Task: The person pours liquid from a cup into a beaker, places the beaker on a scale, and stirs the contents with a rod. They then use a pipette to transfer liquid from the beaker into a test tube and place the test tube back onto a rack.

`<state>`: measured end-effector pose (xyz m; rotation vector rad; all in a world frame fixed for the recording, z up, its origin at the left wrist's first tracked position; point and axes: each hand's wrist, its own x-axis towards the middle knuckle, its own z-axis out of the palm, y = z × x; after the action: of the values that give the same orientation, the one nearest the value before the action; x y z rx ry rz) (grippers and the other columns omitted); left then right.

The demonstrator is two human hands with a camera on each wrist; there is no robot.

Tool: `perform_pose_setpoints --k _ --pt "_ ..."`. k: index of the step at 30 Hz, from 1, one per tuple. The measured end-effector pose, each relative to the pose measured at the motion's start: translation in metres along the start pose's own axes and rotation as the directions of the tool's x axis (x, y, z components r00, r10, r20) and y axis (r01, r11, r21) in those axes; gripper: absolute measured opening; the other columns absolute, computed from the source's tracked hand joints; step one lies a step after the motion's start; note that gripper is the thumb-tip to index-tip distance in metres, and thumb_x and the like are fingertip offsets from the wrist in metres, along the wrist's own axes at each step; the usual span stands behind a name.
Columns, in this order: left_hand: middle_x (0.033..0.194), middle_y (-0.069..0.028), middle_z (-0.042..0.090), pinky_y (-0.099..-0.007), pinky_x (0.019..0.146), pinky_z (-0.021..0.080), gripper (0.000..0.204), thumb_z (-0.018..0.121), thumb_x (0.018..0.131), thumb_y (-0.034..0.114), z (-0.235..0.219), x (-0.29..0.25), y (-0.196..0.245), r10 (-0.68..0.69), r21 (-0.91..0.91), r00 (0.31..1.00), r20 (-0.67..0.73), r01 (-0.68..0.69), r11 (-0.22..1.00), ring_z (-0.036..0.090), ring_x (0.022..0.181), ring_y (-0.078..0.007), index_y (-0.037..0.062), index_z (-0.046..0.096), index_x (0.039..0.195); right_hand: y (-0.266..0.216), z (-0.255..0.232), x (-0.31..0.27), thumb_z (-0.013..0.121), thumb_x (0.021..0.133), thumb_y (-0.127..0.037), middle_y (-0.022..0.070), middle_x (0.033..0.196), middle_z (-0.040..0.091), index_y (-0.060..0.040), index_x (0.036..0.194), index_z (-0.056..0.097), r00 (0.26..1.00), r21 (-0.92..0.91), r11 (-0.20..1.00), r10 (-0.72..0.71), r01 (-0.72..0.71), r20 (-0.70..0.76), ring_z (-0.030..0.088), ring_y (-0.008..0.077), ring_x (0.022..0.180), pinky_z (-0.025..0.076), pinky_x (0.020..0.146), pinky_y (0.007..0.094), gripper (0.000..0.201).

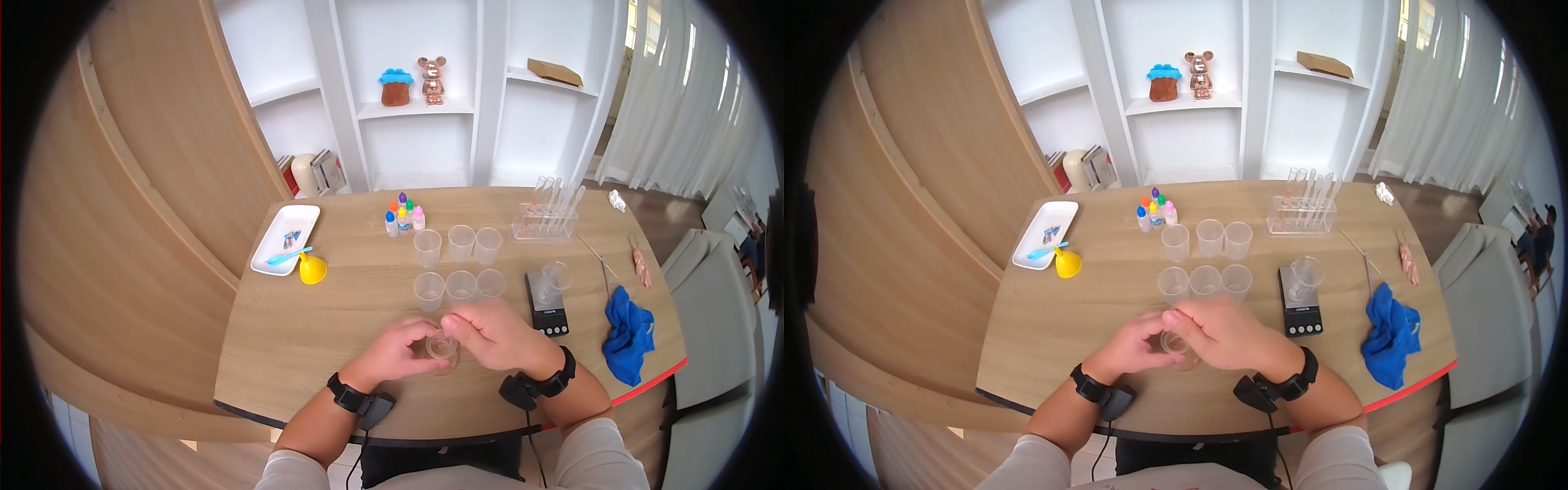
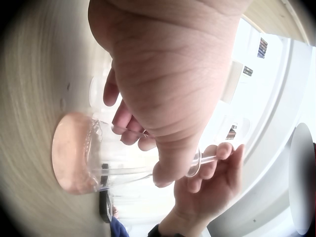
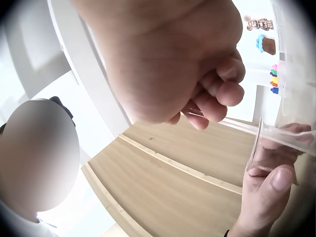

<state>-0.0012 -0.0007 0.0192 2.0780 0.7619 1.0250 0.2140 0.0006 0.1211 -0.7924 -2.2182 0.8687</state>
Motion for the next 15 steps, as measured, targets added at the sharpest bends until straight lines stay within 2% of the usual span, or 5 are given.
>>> perform_pose_setpoints --k 4,7,10,13,15 --pt "0.098 -0.0083 0.067 -0.0361 0.08 0.051 0.038 0.085 0.075 0.022 0.0017 -0.0007 -0.0038 -0.005 -0.032 1.0 0.0 0.005 0.999 0.064 0.092 -0.0269 0.0072 0.068 0.105 0.0061 0.0074 0.0 0.052 0.102 -0.027 0.0152 0.071 0.062 -0.0038 0.089 0.063 0.997 -0.015 0.999 -0.053 0.052 -0.061 0.06 0.0343 0.063 0.046 0.058 0.0399 0.029" --pt "0.098 -0.0084 0.067 -0.0361 0.08 0.051 0.038 0.085 0.075 0.022 -0.0011 0.0004 0.0011 0.022 -0.004 1.0 -0.001 -0.022 1.0 0.064 0.092 -0.0273 0.0071 0.068 0.105 0.0037 0.0053 -0.0009 0.052 0.102 -0.028 0.015 0.071 0.062 -0.0037 0.088 0.063 0.997 0.115 0.993 -0.045 0.038 0.062 0.061 0.034 0.063 0.046 0.058 0.0398 0.03" --pt "0.098 -0.0084 0.067 -0.0362 0.08 0.051 0.038 0.085 0.075 0.022 -0.0014 0.0007 0.0019 0.024 0.017 1.0 -0.008 -0.024 1.0 0.064 0.091 -0.0276 0.0067 0.068 0.105 0.0011 0.0025 0.0011 0.052 0.102 -0.028 0.0144 0.071 0.063 -0.0037 0.087 0.062 0.999 0.024 0.999 0.032 -0.032 -0.003 0.06 0.034 0.063 0.047 0.058 0.0397 0.03" --pt "0.097 -0.0085 0.067 -0.0364 0.079 0.051 0.038 0.085 0.074 0.023 -0.0009 0.001 0.0008 0.012 0.0 1.0 0.002 -0.012 1.0 0.064 0.09 -0.0275 0.0061 0.067 0.103 0.0059 0.0091 0.0011 0.051 0.103 -0.028 0.0142 0.071 0.063 -0.0036 0.088 0.063 0.992 -0.011 0.997 -0.073 0.072 -0.1 0.061 0.0332 0.062 0.047 0.058 0.0393 0.031" --pt "0.097 -0.0084 0.067 -0.0365 0.079 0.051 0.038 0.085 0.074 0.023 -0.0013 0.0013 0.002 0.015 0.008 1.0 0.0 -0.015 1.0 0.064 0.09 -0.0275 0.0062 0.067 0.103 0.0051 0.0073 0.0 0.051 0.103 -0.028 0.0143 0.07 0.063 -0.0034 0.088 0.063 0.997 0.1 0.994 -0.053 0.048 0.048 0.061 0.033 0.062 0.047 0.058 0.0392 0.032"
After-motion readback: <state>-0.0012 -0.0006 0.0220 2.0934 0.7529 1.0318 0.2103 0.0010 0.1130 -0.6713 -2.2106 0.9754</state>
